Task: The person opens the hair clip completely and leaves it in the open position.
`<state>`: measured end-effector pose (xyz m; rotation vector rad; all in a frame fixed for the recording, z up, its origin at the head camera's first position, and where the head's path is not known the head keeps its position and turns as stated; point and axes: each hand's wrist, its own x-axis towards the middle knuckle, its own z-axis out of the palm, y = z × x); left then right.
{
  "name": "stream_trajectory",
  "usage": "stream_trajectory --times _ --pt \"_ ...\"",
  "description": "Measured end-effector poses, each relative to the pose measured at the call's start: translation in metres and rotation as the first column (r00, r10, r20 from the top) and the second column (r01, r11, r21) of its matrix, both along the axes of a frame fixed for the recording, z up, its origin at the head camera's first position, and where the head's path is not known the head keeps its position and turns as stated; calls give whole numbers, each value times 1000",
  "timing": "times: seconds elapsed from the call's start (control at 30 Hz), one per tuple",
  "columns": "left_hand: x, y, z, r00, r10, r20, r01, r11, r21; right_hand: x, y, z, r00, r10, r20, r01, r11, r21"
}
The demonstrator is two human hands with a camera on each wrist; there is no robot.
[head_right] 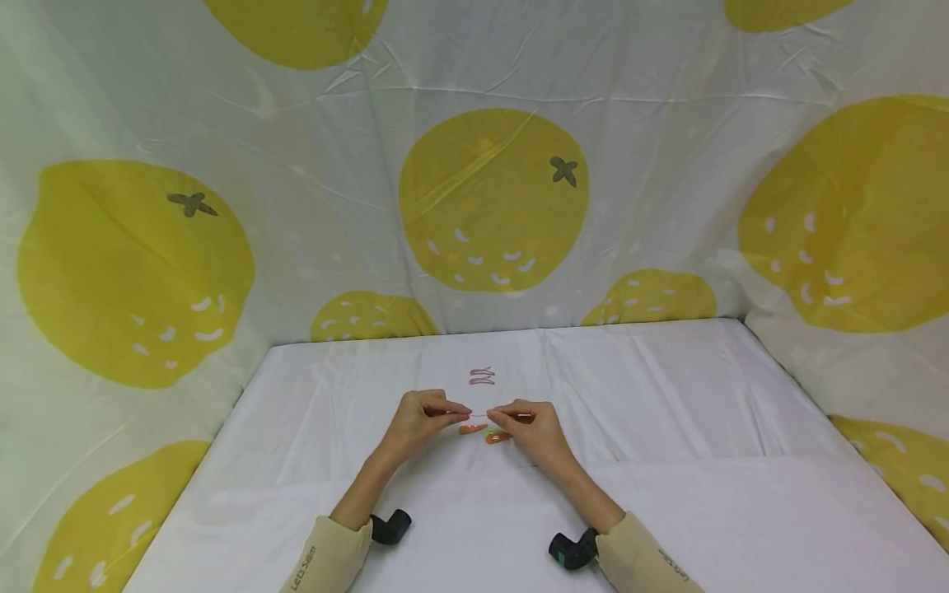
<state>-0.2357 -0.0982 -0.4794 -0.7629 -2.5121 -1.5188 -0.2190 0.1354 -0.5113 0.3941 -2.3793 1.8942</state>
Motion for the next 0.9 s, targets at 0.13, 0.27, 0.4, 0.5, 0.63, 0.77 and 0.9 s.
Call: stream_trajectory --times 0.13,0.27,0.4,0.5,0.63,0.77,0.9 --pt "0 0 1 1000 -15 13 15 999 31 -1 0 -1 1000 -13 -2 13 1000 9" --pt "1 -1 3 999 -25 36 23 997 74 -2 0 -3 1000 -10 -25 11 1000 4" --pt "1 -2 4 997 -24 67 18 995 96 -2 -1 -4 999 5 -54 -5 1000 -4" --pt "1 -1 3 996 -19 89 11 996 87 -1 -1 -3 997 11 -73 -12 1000 -2" --pt "2 0 3 994 -3 111 -2 999 49 0 -1 -2 995 19 -95 -21 1000 -16" --pt "4 2 5 993 13 121 -16 1000 26 1 -2 -2 994 41 -98 -45 998 -42" --pt "6 3 7 993 14 121 -18 999 36 3 -3 -1 992 60 -114 -65 997 -49"
